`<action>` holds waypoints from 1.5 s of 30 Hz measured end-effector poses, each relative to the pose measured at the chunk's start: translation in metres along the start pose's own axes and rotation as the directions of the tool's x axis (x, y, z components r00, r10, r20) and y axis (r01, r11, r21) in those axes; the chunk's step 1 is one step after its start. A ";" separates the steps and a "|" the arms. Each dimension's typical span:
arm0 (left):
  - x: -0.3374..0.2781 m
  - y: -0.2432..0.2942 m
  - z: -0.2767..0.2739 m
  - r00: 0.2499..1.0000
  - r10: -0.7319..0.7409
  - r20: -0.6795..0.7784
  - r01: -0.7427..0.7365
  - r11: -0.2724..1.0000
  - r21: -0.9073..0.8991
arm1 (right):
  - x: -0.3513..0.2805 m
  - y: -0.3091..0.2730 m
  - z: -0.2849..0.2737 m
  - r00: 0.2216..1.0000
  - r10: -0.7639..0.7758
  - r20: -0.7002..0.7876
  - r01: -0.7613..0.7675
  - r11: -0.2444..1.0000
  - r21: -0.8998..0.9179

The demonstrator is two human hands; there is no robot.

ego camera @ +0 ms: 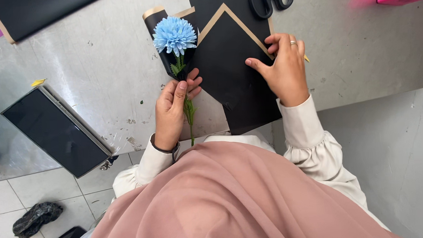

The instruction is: The person prepares a small bouquet by cutting pieces of black wrapping paper with scissors, folding them, and wrapping them around a blue flower.

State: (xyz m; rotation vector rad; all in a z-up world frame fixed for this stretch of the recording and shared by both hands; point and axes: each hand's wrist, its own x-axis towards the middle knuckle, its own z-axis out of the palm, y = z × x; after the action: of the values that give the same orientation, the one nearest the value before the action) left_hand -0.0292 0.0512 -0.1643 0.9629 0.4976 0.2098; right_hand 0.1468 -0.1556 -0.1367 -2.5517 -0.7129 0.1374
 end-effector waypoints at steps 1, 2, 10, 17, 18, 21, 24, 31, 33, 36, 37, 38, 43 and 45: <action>0.000 0.001 0.001 1.000 0.002 -0.005 -0.002 1.000 0.015 | 0.004 0.004 -0.002 0.993 0.082 0.084 -0.081 0.997 -0.005; 0.000 -0.001 0.000 1.000 0.001 -0.002 -0.001 1.000 0.016 | 0.006 0.004 0.000 0.993 0.084 0.082 -0.084 0.996 -0.006; -0.002 -0.009 -0.002 0.999 0.033 -0.011 -0.032 0.998 0.045 | -0.025 -0.068 0.032 0.984 -0.153 -0.089 0.137 0.977 -0.166; -0.002 -0.007 0.001 0.999 0.039 -0.020 -0.038 0.998 0.055 | -0.041 -0.066 0.039 0.942 -0.333 -0.035 0.324 0.933 -0.154; -0.002 -0.008 0.001 0.999 0.043 -0.022 -0.041 0.997 0.068 | -0.040 -0.068 0.033 0.963 -0.270 -0.022 0.266 0.958 -0.109; -0.002 -0.007 0.002 0.998 0.050 -0.034 -0.047 0.995 0.086 | -0.038 -0.066 0.030 0.991 -0.136 -0.003 0.136 0.991 0.008; 0.000 -0.013 -0.006 0.996 0.085 -0.040 -0.077 0.982 0.174 | -0.032 -0.064 0.026 0.996 0.018 0.092 -0.028 0.994 0.102; -0.011 0.023 0.008 0.981 0.191 0.013 -0.181 0.901 0.394 | -0.028 -0.011 0.027 0.853 0.284 0.438 -0.507 0.653 0.563; -0.013 0.027 0.015 0.983 0.181 0.043 -0.185 0.925 0.333 | -0.017 -0.067 -0.010 0.851 0.295 0.435 -0.525 0.509 0.683; -0.016 0.021 0.023 0.983 0.160 0.088 -0.178 0.951 0.253 | -0.019 -0.091 -0.028 0.878 0.306 0.369 -0.466 0.362 0.808; -0.017 0.017 0.025 0.984 0.150 0.099 -0.170 0.957 0.236 | -0.022 -0.089 -0.028 0.903 0.304 0.304 -0.407 0.378 0.831; -0.017 0.010 0.023 0.982 0.154 0.106 -0.175 0.956 0.237 | -0.025 -0.090 -0.028 0.905 0.304 0.297 -0.401 0.378 0.835; -0.021 -0.019 0.020 0.883 0.440 0.160 -0.466 0.787 0.404 | -0.038 -0.105 -0.028 0.902 0.409 0.138 -0.290 0.339 0.895; -0.025 -0.017 0.029 0.856 0.481 0.188 -0.513 0.744 0.428 | -0.052 -0.086 -0.003 0.897 0.432 0.094 -0.243 0.305 0.921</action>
State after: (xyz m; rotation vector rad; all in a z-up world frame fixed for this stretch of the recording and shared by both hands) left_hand -0.0370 0.0106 -0.1574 1.5712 0.2136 0.5601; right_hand 0.0628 -0.1191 -0.0940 -1.4934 0.0776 0.3424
